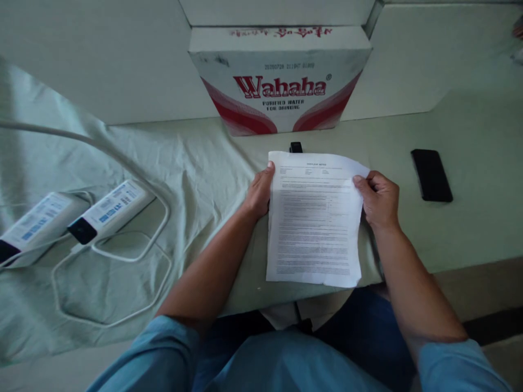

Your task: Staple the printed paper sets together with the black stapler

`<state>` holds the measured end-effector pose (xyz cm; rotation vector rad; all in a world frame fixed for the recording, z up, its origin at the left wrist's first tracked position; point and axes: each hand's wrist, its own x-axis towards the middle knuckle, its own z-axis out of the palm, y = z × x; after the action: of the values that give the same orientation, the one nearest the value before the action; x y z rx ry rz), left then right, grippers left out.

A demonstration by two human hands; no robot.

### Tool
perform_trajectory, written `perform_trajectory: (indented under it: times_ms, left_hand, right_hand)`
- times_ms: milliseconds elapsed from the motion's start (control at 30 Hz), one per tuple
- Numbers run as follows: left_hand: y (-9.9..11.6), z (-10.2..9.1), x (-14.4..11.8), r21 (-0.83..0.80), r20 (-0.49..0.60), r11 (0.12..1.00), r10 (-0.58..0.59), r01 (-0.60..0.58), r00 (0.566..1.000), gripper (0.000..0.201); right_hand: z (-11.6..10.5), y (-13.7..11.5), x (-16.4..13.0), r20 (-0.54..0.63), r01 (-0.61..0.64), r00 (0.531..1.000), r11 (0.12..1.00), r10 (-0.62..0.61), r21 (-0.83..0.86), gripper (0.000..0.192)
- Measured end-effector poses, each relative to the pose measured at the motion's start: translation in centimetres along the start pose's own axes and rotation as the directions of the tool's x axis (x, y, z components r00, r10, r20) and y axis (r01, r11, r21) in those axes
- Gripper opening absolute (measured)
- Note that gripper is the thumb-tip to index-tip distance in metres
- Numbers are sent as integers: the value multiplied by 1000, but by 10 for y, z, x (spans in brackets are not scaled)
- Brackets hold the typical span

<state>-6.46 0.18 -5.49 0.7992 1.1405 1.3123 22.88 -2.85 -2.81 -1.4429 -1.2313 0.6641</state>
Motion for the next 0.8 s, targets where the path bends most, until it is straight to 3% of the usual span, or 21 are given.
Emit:
perform_trajectory:
  times_ms: [133,267,433,567,700,800]
  left_hand:
    - [8,4,-4,-21,131,997,-70,73,989,45]
    - [15,10,-9,-56,161,991,-109,120,981,48]
    - [13,11,-9,-47,181,996,-69,78,981,47]
    - [10,8,1,-133,28,991,-16,20,999,44]
    - [7,3,20,-271,-221,955,65,-125,973,39]
    - [2,0,32,-363,-256,914,87,-179,963,43]
  right_hand:
    - [2,-5,-2,10,23,1000,1000,-23,-19,29]
    - [5,-7,-3,21,29,999,999,-29,-21,26]
    - [8,-3,-2,45,52,998,999,-52,-8,31]
    - [-2,-2,0,111,8,994,998,-15,62,58]
    - [-18,-6,-3,295,-237,941,947,167,219,87]
    - [-17,-9,-15,403,-291,900,916,165,275,96]
